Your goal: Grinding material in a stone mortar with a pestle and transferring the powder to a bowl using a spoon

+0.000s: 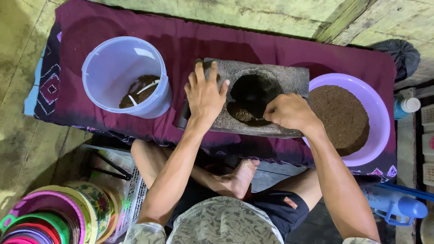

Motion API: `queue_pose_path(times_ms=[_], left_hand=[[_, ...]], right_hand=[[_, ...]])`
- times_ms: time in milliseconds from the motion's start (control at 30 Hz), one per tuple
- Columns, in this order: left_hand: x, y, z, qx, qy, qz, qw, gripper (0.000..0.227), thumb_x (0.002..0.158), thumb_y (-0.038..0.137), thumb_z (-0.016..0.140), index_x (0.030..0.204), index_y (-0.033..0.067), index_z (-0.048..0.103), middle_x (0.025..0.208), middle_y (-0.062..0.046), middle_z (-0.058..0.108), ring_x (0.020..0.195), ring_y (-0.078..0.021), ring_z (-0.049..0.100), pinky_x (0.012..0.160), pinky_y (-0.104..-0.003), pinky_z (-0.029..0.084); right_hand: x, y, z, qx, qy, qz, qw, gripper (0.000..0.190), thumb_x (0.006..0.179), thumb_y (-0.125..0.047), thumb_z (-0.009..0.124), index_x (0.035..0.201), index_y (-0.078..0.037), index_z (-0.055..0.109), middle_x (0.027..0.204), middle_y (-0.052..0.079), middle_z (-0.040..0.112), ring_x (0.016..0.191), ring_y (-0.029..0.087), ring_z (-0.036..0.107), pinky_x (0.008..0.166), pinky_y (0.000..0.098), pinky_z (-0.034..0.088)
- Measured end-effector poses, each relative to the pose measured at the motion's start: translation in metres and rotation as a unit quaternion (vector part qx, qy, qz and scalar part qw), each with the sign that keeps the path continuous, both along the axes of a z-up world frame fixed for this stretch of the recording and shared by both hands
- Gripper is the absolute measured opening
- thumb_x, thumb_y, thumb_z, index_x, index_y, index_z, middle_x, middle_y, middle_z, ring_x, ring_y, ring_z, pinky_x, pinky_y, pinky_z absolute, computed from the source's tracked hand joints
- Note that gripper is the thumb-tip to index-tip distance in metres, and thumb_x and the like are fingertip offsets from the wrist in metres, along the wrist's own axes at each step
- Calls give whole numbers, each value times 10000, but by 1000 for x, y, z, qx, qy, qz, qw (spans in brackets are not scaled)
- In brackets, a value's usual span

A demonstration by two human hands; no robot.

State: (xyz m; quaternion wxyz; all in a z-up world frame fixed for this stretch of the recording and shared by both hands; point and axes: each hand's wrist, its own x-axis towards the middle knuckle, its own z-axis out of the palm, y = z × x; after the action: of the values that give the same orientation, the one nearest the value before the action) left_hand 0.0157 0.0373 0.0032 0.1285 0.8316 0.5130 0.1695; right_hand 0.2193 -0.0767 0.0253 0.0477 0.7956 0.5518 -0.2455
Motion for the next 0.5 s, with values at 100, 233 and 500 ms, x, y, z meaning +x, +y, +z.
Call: queue_pose_path(times_ms=[100, 233, 500], left_hand=[[2, 1, -23, 172, -142, -17, 975, 355, 989, 326, 666, 1261, 100, 691, 1177, -133, 522, 1147, -387, 579, 964, -684, 470], [8, -7, -17, 140, -299, -74, 941, 203, 979, 296, 663, 1132, 176, 722, 1045, -68, 639, 956, -362, 676, 837, -532, 547], [12, -31, -7, -147, -458, -86, 872, 229, 1046, 279, 602, 1171, 148, 741, 1109, -132, 719, 1121, -389, 697, 974, -480, 567]], right_hand=[[-1, -1, 8, 16, 31, -5, 999, 275, 799, -325, 709, 1019, -234, 846, 971, 136, 811, 1044, 449, 720, 930, 537, 570], [-1, 0, 13, 26, 12, 23, 999, 279, 804, -393, 696, 989, -247, 846, 976, 127, 809, 1053, 433, 712, 943, 553, 563], [-11, -7, 31, 28, 50, 7, 998, 288, 833, -348, 711, 1045, -204, 842, 1012, 137, 813, 1075, 434, 712, 938, 525, 566]])
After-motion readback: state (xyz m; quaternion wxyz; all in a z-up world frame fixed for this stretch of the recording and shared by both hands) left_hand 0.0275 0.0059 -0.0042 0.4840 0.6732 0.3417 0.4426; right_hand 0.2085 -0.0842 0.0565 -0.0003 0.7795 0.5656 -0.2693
